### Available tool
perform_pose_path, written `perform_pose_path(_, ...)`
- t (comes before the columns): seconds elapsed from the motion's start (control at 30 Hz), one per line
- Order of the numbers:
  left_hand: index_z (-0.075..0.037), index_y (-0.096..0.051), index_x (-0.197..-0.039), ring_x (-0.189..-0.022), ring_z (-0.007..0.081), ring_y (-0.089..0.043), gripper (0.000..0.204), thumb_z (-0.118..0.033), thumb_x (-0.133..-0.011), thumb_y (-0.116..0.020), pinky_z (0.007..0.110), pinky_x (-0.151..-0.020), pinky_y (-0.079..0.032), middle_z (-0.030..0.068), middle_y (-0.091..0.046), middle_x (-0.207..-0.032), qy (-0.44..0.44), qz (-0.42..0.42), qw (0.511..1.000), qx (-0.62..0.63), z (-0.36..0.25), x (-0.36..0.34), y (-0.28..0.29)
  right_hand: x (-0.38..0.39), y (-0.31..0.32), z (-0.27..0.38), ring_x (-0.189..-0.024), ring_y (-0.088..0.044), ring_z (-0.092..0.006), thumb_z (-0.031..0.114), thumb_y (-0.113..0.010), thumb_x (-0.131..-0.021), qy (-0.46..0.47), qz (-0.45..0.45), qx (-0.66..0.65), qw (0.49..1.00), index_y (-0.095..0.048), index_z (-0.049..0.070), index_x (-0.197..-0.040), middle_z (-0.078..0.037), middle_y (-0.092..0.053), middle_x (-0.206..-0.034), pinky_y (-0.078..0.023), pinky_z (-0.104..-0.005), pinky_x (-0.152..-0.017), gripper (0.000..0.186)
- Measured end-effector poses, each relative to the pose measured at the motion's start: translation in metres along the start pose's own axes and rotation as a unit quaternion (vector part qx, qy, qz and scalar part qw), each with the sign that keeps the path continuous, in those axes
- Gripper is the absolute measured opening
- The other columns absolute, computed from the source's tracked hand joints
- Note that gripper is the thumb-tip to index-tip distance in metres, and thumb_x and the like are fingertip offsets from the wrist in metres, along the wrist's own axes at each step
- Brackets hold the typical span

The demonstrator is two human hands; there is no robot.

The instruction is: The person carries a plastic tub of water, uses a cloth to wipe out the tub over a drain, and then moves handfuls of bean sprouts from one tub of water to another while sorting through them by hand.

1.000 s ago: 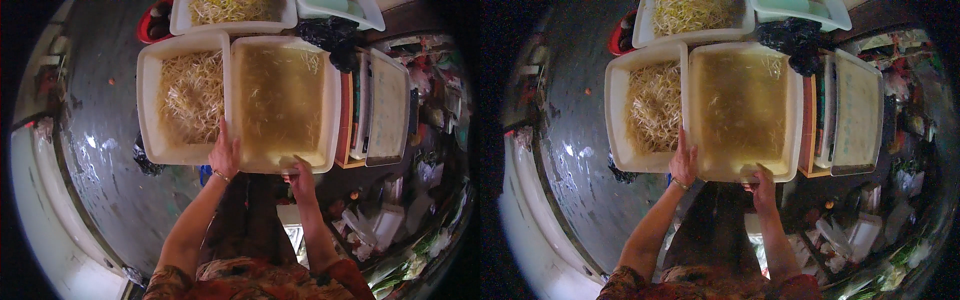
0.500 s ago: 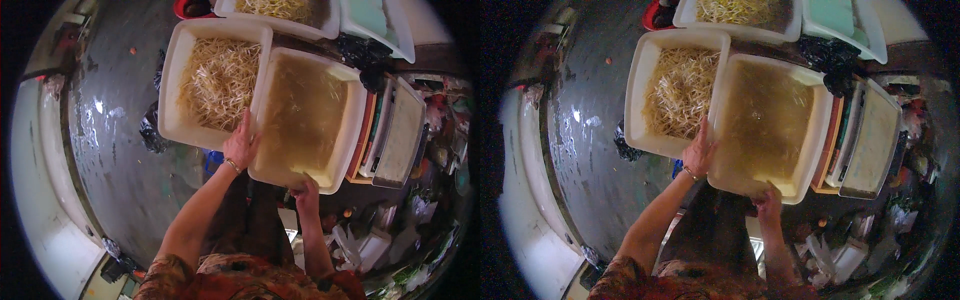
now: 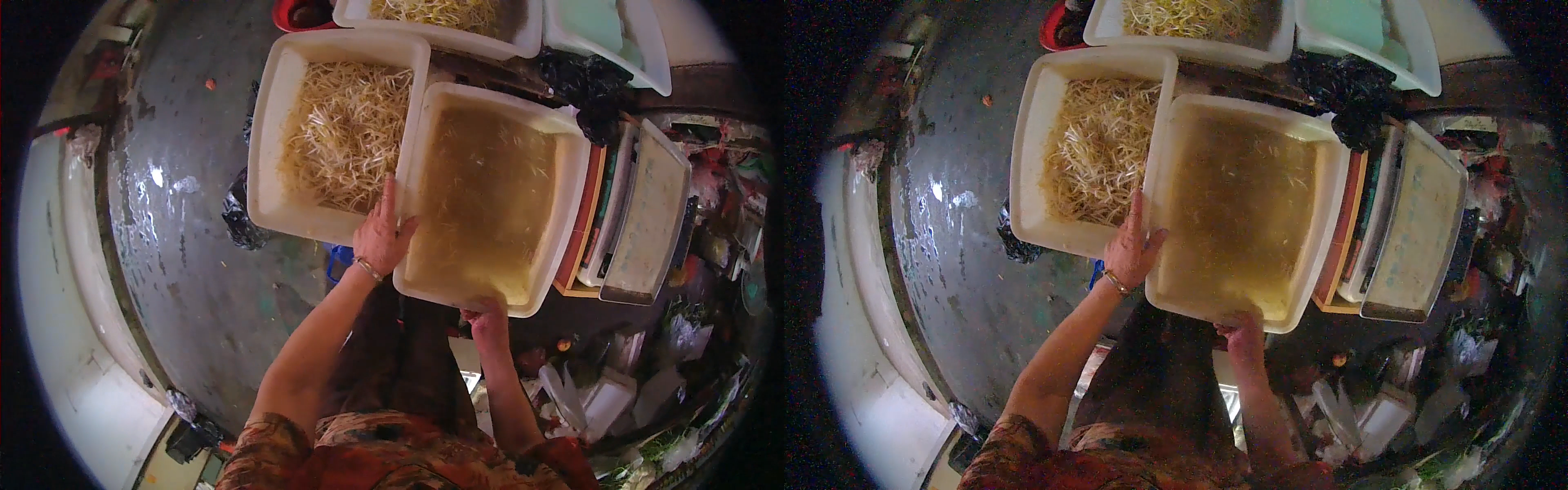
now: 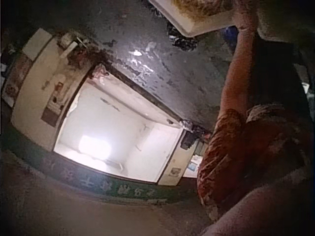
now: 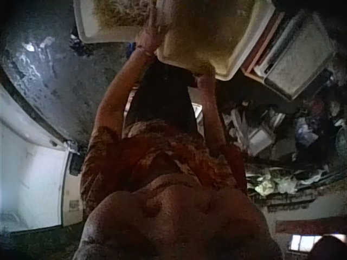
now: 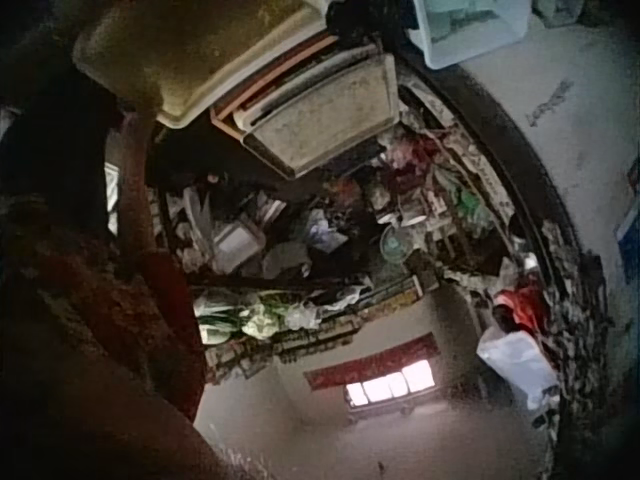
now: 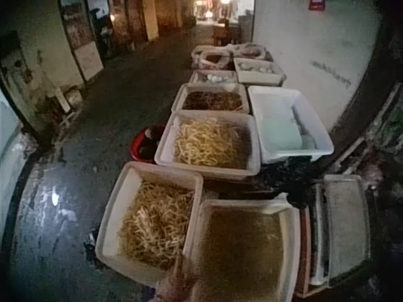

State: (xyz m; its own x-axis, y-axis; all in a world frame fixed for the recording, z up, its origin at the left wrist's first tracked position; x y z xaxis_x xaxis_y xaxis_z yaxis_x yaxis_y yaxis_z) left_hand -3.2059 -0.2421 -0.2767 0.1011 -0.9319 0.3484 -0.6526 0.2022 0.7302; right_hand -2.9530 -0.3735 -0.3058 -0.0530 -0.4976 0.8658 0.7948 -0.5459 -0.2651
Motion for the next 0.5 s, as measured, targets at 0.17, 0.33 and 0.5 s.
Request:
perform_pose_path(0.17,-0.011,-0.013,-0.146,-0.109,0.0369,-0.051,0.080,-0.031,-0.084,-0.059,0.045,-0.087,-0.042,0.0179,-0.051,-0.123,-0.013,-0.033,0.999,-0.008,-0.012,0.001,0.004,-0.009,0.023,-0.009,-0.075,-0.060,-0.0251,0.027,-0.053,-0.088,0.019,0.075,0.079,0.994,-0.045,0.009,-0.126,-0.012,-0.059,-0.098,-0.049,-0.0323,-0.063,0.042)
perform_pose_path(0.33,-0.003,-0.030,-0.140,-0.119,0.0362,-0.043,0.066,-0.014,-0.082,-0.060,0.042,-0.094,-0.038,0.0200,-0.044,-0.133,-0.131,-0.126,0.982,-0.057,-0.034,0.045,0.018,-0.001,0.011,-0.001,-0.079,-0.060,-0.0252,0.023,-0.052,-0.090,0.018,0.020,0.080,0.996,-0.042,0.008,-0.129,-0.013,-0.057,-0.105,-0.050,-0.0353,-0.065,0.043)
perform_pose_path(0.5,-0.002,-0.049,-0.123,-0.098,0.0325,-0.054,0.046,-0.003,-0.079,-0.061,0.039,-0.083,-0.045,0.0165,-0.054,-0.110,-0.023,-0.035,0.989,0.139,-0.021,0.097,-0.003,-0.008,0.026,-0.008,-0.083,-0.061,-0.0254,0.023,-0.052,-0.090,0.085,0.093,0.109,0.986,-0.040,0.008,-0.130,-0.013,-0.056,-0.106,-0.050,-0.0359,-0.066,0.044)
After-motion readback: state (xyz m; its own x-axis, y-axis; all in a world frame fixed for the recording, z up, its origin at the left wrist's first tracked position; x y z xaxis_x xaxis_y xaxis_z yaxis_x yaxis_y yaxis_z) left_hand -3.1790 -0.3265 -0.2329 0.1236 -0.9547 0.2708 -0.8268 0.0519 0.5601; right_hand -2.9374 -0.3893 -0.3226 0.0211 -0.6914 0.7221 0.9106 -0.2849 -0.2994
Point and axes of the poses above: each hand's wrist, its own x-axis away from the middle knuckle, its own y-axis out of the back of the hand, z = x × y, the point moved 4 cm from there along -x, towards the middle knuckle
